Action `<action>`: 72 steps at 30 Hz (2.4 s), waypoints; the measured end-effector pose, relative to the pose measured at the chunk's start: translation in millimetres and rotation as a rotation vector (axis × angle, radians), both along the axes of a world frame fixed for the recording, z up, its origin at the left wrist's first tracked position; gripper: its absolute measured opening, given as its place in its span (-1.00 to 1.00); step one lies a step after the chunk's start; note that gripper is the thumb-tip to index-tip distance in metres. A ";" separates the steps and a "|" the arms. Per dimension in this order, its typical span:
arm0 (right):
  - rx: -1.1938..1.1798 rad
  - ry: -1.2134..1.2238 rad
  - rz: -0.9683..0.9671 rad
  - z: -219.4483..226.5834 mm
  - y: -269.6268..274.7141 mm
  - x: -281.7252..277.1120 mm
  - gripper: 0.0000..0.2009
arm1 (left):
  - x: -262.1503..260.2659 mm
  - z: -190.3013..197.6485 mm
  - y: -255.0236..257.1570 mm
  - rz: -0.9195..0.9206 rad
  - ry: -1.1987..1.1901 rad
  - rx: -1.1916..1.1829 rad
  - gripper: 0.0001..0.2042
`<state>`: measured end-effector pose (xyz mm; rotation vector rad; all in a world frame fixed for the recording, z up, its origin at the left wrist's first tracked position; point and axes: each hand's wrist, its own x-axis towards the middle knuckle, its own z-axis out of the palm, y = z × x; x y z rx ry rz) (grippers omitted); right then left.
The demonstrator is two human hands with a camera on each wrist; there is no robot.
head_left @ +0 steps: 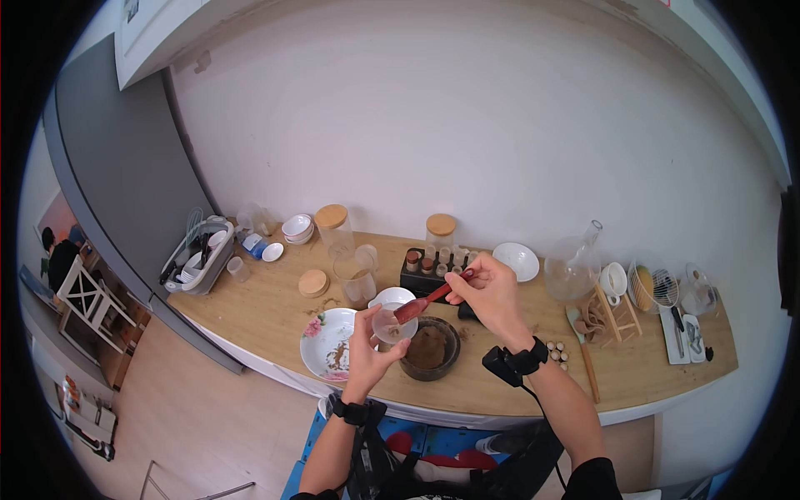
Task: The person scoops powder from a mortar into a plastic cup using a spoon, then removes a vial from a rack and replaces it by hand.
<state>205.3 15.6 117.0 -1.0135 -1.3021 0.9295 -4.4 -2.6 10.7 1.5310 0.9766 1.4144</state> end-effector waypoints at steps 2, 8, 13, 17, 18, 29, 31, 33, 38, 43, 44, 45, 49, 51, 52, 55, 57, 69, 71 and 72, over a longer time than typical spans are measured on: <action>0.013 -0.016 0.011 0.5 -2.2 -0.5 -0.78 | 0.2 0.9 -0.2 0.004 -0.002 -0.004 -0.28; 0.091 0.107 -0.056 0.5 -6.9 17.3 -0.80 | -0.2 -2.3 1.0 -0.030 -0.017 -0.023 -0.30; 0.031 0.132 -0.212 -38.6 0.3 43.0 -0.80 | -1.2 -5.7 3.6 -0.006 -0.013 0.017 -0.30; -0.054 0.042 -0.193 -89.7 5.5 32.6 -0.79 | 0.1 -3.6 3.1 -0.011 -0.018 0.004 -0.30; -0.070 0.017 -0.182 -95.9 6.3 25.6 -0.79 | 0.1 -5.0 3.8 -0.006 -0.020 0.009 -0.30; -0.090 -0.336 -0.148 -119.3 1.6 -3.5 -0.77 | -0.3 -4.1 2.5 -0.011 -0.032 0.000 -0.29; -0.052 -0.251 -0.175 -118.0 7.3 8.2 -0.77 | -0.5 -4.5 2.0 -0.005 -0.034 0.005 -0.29; -0.030 -0.205 -0.158 -113.8 16.9 22.8 -0.77 | -1.3 -3.2 1.6 -0.007 -0.036 0.000 -0.29; -0.032 -0.302 -0.086 -119.8 23.9 43.5 -0.79 | -0.8 -5.4 2.9 -0.004 -0.027 0.007 -0.29; -0.168 -0.165 0.015 -147.5 27.2 53.3 -0.79 | -0.5 -3.7 2.0 -0.015 -0.048 0.000 -0.28; -0.168 -0.165 0.015 -154.2 28.9 54.9 -0.79 | -0.6 -4.4 2.2 -0.015 -0.048 0.000 -0.28; -0.234 -0.135 0.005 -160.4 30.9 56.1 -0.79 | -0.8 -5.5 2.9 -0.012 -0.045 0.003 -0.28; -0.384 -0.002 -0.052 -162.9 24.5 49.0 -0.82 | -0.4 -3.6 2.1 -0.009 -0.040 -0.005 -0.28; -0.387 0.024 -0.055 -166.6 24.9 48.6 -0.82 | -0.4 -4.1 2.7 -0.011 -0.040 -0.004 -0.28; -0.391 0.049 -0.059 -167.6 24.6 48.4 -0.82 | -0.5 -4.7 2.8 -0.013 -0.041 -0.003 -0.28; -0.442 0.139 -0.075 -168.9 23.5 50.6 -0.84 | -0.6 -5.4 3.3 -0.005 -0.036 0.010 -0.28; -0.452 0.155 -0.084 -167.3 24.3 57.0 -0.85 | -1.2 -5.4 3.3 -0.005 -0.033 0.009 -0.28; -0.283 0.215 -0.105 -44.7 28.1 74.3 -0.84 | -2.0 -1.8 1.2 -0.011 -0.028 -0.010 -0.29; -0.233 0.219 -0.067 -22.0 25.8 65.4 -0.84 | -2.2 -0.4 0.4 -0.016 -0.027 -0.014 -0.29; -0.185 0.222 -0.031 -13.2 23.3 59.9 -0.84 | -2.1 0.1 -0.2 -0.019 -0.024 -0.027 -0.30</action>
